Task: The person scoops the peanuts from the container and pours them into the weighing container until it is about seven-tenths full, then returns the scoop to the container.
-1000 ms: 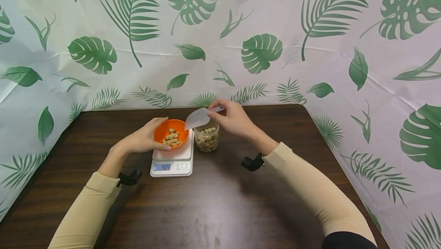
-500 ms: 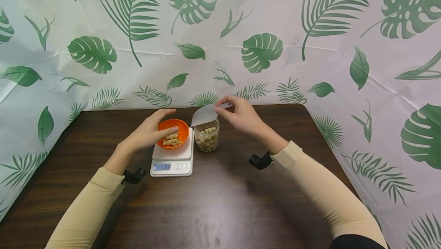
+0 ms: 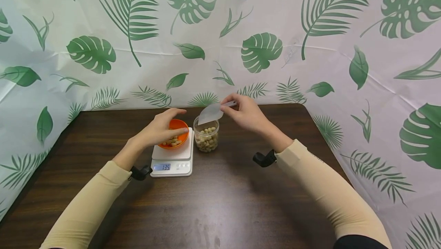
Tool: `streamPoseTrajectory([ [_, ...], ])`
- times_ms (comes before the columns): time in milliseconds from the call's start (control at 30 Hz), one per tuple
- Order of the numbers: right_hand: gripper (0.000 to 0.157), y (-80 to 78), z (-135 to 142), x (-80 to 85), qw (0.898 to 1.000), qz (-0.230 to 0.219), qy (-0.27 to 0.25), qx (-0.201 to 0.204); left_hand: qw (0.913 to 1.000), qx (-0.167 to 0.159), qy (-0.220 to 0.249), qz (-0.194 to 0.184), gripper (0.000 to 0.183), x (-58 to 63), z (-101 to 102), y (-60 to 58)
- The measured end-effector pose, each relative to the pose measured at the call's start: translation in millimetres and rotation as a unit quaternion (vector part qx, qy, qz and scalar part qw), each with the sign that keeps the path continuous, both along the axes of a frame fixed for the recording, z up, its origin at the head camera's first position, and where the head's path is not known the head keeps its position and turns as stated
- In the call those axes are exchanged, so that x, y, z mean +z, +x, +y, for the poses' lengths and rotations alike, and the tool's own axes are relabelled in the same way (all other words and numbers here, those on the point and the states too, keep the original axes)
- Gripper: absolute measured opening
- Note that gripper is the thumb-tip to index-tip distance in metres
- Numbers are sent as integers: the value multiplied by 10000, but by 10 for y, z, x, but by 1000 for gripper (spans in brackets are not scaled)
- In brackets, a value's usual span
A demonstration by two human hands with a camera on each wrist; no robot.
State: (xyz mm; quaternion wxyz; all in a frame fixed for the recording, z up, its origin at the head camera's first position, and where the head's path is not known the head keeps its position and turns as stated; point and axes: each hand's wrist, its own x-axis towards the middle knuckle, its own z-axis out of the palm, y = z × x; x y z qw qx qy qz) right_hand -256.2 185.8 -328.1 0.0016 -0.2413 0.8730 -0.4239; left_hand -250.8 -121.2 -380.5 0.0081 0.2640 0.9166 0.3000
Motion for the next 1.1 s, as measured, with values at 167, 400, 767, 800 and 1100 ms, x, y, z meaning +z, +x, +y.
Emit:
streamPoseTrajectory([
  [167,21,-35,5,-6,9998,-31,205,21,9998,-79,-199,40,69,-13,85,-35],
  [400,15,-64,-37,-29,9976,74,625,279,9997,-84,-244,-48,71,-28,171,-52],
  [767,14,-83,-114,-46,9934,322,992,485,9985,-218,-386,-313,78,-33,281,-104],
  [800,14,-84,-121,-41,9930,317,1020,507,9984,-244,-399,-313,79,-33,289,-107],
  [1100,16,-115,-203,-53,9867,411,1300,879,9977,-325,-413,-436,78,-12,347,-121],
])
